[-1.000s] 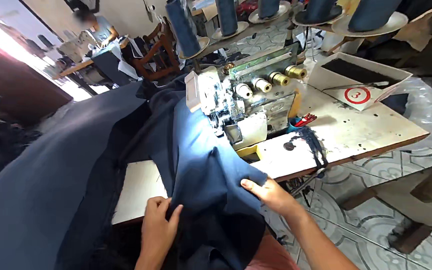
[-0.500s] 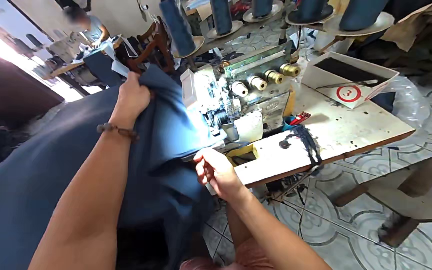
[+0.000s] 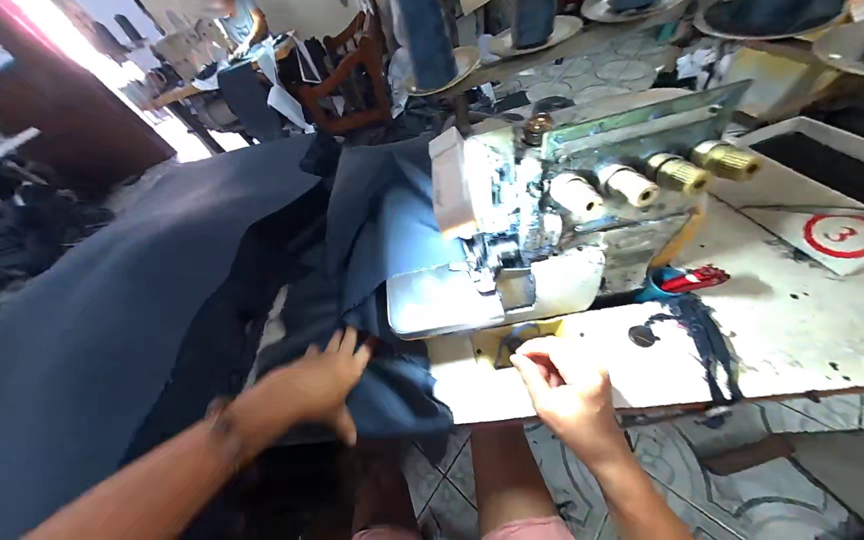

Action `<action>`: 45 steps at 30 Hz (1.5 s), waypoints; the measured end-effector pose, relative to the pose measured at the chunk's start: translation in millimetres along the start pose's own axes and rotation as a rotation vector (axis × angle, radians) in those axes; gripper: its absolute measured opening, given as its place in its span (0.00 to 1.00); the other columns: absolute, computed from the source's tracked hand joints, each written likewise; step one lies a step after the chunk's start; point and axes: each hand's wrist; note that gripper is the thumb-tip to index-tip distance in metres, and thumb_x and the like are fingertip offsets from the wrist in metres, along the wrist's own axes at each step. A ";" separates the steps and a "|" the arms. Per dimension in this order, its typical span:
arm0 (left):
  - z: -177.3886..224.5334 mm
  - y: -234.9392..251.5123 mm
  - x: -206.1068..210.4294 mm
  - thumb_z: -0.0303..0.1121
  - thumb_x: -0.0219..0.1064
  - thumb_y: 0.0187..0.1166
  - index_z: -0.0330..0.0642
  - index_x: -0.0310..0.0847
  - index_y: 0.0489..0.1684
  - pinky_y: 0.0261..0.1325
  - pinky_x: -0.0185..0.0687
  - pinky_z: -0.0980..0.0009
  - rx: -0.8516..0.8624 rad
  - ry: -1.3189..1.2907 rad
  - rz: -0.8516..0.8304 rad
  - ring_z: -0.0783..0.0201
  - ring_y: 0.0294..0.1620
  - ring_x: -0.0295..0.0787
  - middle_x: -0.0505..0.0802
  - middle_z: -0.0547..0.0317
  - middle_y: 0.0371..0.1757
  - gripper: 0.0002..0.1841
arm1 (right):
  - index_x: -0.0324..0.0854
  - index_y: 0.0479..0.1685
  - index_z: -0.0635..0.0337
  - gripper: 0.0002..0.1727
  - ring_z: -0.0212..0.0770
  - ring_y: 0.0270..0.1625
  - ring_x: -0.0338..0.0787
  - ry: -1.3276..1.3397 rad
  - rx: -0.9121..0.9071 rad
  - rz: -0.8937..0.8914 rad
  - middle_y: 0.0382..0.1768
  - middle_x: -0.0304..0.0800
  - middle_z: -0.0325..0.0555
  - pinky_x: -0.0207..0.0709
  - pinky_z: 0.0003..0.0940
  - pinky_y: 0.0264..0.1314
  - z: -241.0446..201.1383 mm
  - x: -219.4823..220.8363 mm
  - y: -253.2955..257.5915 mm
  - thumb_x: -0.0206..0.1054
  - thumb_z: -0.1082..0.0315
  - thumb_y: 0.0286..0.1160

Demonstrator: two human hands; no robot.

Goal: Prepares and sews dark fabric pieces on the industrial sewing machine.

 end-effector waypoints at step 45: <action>-133.0 -131.9 6.3 0.33 0.46 0.96 0.21 0.75 0.65 0.70 0.73 0.34 -0.325 -0.624 1.087 0.31 0.64 0.84 0.86 0.24 0.59 0.20 | 0.82 0.43 0.60 0.13 0.17 0.31 0.82 0.475 0.340 -0.159 0.31 0.85 0.23 0.79 0.17 0.38 -65.6 -3.3 -26.4 0.51 0.67 0.85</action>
Point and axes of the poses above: each hand's wrist, its own y-axis towards the middle knuckle, its own x-axis out of the palm, z = x × y
